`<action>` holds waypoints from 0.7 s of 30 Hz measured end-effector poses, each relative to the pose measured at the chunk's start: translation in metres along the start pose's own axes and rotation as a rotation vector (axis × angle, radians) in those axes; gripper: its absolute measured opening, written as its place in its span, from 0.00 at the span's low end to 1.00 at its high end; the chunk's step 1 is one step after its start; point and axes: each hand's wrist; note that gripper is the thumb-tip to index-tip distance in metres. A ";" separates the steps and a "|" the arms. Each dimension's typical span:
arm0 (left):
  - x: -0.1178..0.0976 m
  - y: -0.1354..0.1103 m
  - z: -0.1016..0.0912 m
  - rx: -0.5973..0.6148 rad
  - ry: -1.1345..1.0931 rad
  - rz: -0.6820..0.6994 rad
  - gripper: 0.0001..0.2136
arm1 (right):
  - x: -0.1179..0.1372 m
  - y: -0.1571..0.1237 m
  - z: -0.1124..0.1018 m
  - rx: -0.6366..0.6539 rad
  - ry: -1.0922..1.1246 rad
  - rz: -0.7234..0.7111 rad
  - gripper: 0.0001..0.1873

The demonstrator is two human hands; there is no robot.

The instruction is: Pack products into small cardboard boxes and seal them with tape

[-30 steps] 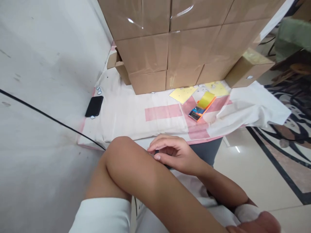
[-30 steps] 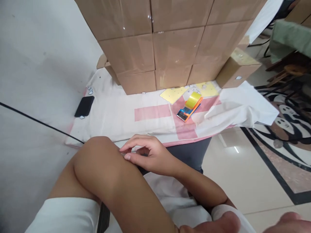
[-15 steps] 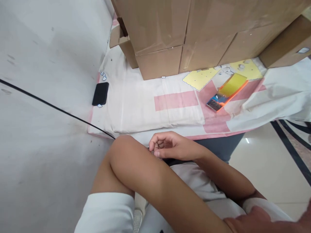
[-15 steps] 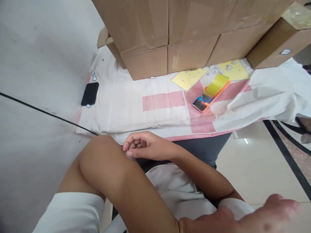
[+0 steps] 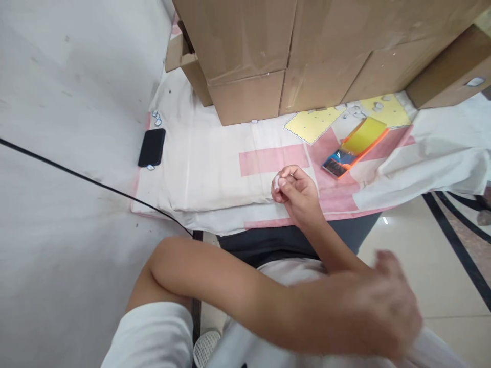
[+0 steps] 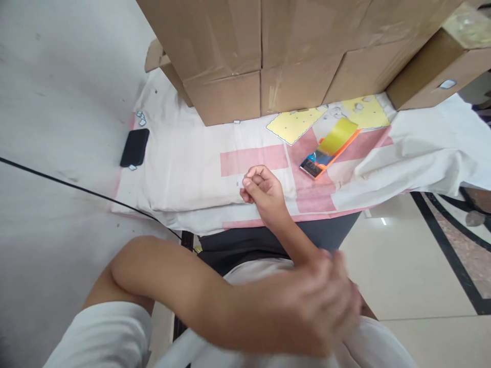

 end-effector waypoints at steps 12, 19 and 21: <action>0.155 0.115 -0.094 -0.057 0.039 -0.025 0.21 | -0.022 -0.011 0.000 0.107 -0.466 -0.271 0.09; 0.200 0.190 -0.192 -0.366 -0.467 -0.291 0.11 | -0.043 0.008 -0.028 0.048 -0.778 -0.206 0.06; 0.210 0.230 -0.228 -0.366 -0.786 -0.350 0.08 | -0.049 0.014 -0.034 0.044 -0.844 -0.143 0.07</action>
Point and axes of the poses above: each hand's wrist, its own y-axis towards the middle knuckle, its own z-axis out of the palm, x = y × z, and after that the axes turned 2 degrees about -y, right-handed
